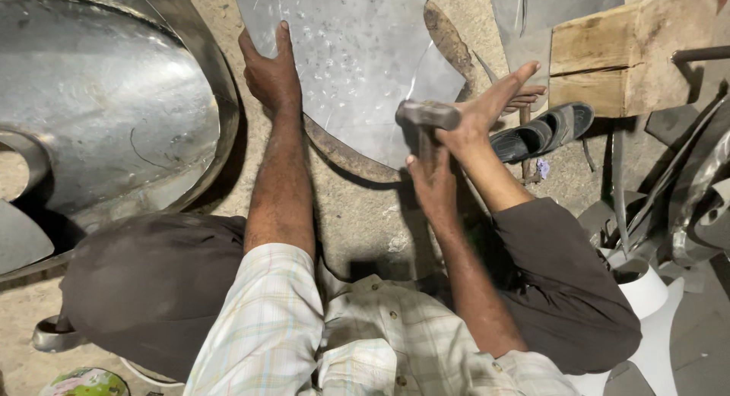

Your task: The person hammers a flat metal sheet on a curved anvil to shape it, then hammers a smaller metal strip. The person uses a hammer and holds the metal with their hands.

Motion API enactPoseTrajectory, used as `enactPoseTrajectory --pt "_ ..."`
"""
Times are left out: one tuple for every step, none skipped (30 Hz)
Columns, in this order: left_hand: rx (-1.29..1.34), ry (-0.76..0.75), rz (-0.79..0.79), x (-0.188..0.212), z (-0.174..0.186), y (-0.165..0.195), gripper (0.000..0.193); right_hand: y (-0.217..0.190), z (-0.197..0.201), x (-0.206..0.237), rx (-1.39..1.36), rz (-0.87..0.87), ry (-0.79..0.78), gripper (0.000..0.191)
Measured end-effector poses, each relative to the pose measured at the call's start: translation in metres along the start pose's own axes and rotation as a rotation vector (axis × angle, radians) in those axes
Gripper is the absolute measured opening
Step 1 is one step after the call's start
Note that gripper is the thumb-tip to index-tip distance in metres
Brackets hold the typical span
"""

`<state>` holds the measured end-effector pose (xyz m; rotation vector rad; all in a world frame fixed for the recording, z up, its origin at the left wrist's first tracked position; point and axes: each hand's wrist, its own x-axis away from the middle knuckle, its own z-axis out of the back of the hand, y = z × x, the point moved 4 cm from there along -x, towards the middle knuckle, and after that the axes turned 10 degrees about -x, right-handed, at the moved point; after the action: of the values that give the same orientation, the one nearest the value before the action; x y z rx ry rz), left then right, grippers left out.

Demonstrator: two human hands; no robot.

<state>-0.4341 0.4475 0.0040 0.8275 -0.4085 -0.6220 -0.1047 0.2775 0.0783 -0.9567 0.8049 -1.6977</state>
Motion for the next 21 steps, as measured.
enactPoseTrajectory --pt "0.009 -0.011 0.008 -0.002 -0.001 -0.001 0.07 0.0 -0.008 0.002 0.005 0.047 -0.017 0.063" --pt "0.016 -0.02 0.019 -0.002 -0.003 -0.002 0.073 0.0 -0.015 0.002 0.011 0.093 -0.039 0.065" --pt "0.025 -0.031 0.028 -0.004 -0.004 -0.003 0.077 0.003 -0.021 0.0 -0.094 -0.017 -0.054 0.057" --pt "0.021 -0.058 0.039 -0.005 -0.005 -0.002 0.077 0.005 -0.026 -0.003 -0.196 -0.126 -0.066 0.05" --pt "0.012 -0.093 0.056 -0.005 -0.005 -0.003 0.078 0.005 -0.029 -0.006 -0.293 -0.245 -0.077 0.042" --pt "0.011 -0.125 0.071 -0.005 -0.004 0.0 0.079 -0.004 -0.026 -0.009 -0.3 -0.254 -0.096 0.038" --pt "-0.011 -0.089 0.043 -0.003 -0.002 0.0 0.081 -0.014 -0.019 -0.011 -0.314 -0.245 -0.115 0.035" --pt "-0.027 -0.05 0.008 -0.003 0.0 0.003 0.083 -0.03 -0.008 -0.014 -0.331 -0.228 -0.13 0.031" --pt "-0.052 -0.017 -0.018 0.0 0.004 0.005 0.085 -0.048 0.006 -0.015 -0.353 -0.194 -0.11 0.031" --pt "-0.037 -0.055 0.031 0.008 0.006 0.002 0.087 -0.066 0.025 -0.01 -0.374 -0.174 -0.085 0.032" --pt "-0.021 -0.09 0.083 0.017 0.008 0.0 0.089 -0.088 0.044 -0.008 -0.392 -0.152 -0.063 0.035" --pt "-0.014 -0.115 0.145 0.028 0.013 -0.007 0.091 -0.114 0.065 -0.001 -0.512 -0.013 -0.082 0.042" --pt "0.005 -0.129 0.23 0.04 0.016 -0.015 0.091 -0.145 0.084 0.003 -0.647 0.242 -0.066 0.049" --pt "0.017 -0.155 0.3 0.057 0.015 -0.019 0.09 -0.169 0.107 0.007 -0.675 0.358 0.031 0.055" --pt "0.014 -0.193 0.378 0.072 0.014 -0.025 0.09 -0.193 0.127 0.01 -0.638 0.499 0.123 0.055" --pt "-0.028 -0.157 0.337 0.08 0.015 -0.028 0.089 -0.215 0.137 0.007 -0.696 0.657 0.063 0.061" --pt "-0.052 -0.107 0.29 0.085 0.014 -0.028 0.089 -0.23 0.141 0.006 -0.761 0.816 -0.019 0.069" --pt "-0.072 -0.056 0.236 0.087 0.014 -0.028 0.089 -0.238 0.141 0.003 -0.824 0.966 -0.121 0.077" --pt "-0.086 -0.088 0.264 0.089 0.012 -0.032 0.089 -0.239 0.136 -0.002 -0.743 1.131 -0.112 0.085" --pt "-0.103 -0.119 0.298 0.089 0.01 -0.035 0.089 -0.221 0.117 -0.006 -0.692 1.137 -0.008 0.079" --pt "-0.107 -0.142 0.323 0.087 0.008 -0.036 0.09 -0.195 0.094 -0.015 -0.623 1.044 0.114 0.073"
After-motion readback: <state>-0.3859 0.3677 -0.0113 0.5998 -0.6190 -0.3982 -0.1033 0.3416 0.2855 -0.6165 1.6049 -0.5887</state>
